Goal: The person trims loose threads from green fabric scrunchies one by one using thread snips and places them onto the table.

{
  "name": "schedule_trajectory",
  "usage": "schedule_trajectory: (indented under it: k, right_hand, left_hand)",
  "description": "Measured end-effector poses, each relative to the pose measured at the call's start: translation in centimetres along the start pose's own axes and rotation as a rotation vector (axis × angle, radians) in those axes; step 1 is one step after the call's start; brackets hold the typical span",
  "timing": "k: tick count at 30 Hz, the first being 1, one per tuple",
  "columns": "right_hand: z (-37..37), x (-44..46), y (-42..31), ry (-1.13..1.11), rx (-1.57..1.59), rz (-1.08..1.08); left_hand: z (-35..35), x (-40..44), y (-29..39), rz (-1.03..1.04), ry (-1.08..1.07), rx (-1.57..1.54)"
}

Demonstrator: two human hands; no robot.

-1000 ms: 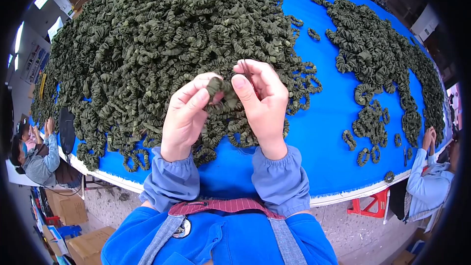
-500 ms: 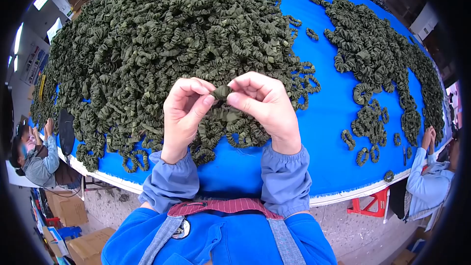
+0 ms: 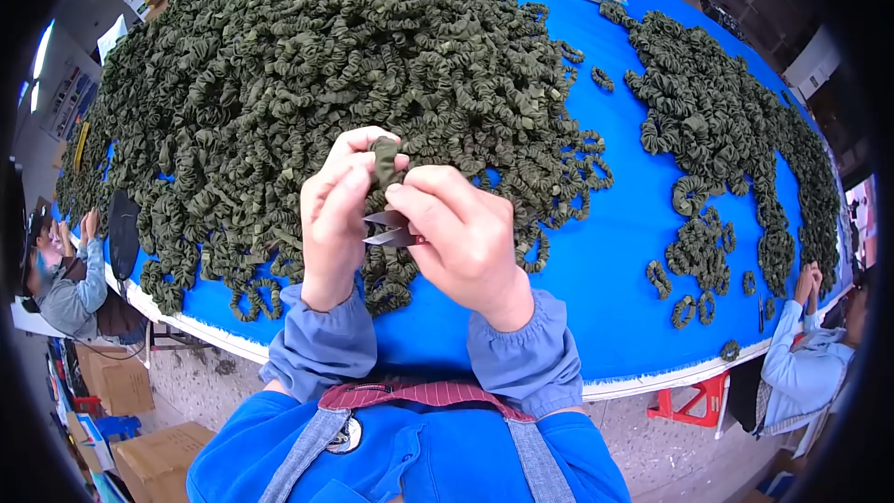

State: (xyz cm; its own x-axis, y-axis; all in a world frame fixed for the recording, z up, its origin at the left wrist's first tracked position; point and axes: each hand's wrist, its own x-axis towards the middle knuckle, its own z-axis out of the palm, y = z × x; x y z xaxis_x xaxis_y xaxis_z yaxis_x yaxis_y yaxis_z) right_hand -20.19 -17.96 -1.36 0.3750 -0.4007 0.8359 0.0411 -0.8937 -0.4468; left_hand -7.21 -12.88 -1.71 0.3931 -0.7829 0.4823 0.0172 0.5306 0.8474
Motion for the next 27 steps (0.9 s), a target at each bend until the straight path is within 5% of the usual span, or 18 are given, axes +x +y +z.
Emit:
schedule_trajectory:
  k: [5,9,25,27]
  right_hand:
    - [1.3,-0.4,-0.1,-0.046,0.023,-0.013]
    - [-0.7,0.5,-0.4,-0.089,0.161,0.254]
    - [0.4,-0.7,1.8,0.108,0.048,0.153]
    - [0.5,-0.6,1.4,0.163,0.216,0.254]
  left_hand:
    - [-0.5,-0.3,0.5,-0.065,0.029,-0.055]
    - [-0.9,0.1,0.5,0.039,-0.027,-0.010]
    - [-0.6,-0.2,0.4,0.074,-0.159,0.166]
    - [-0.2,-0.2,0.2,0.088,-0.108,0.169]
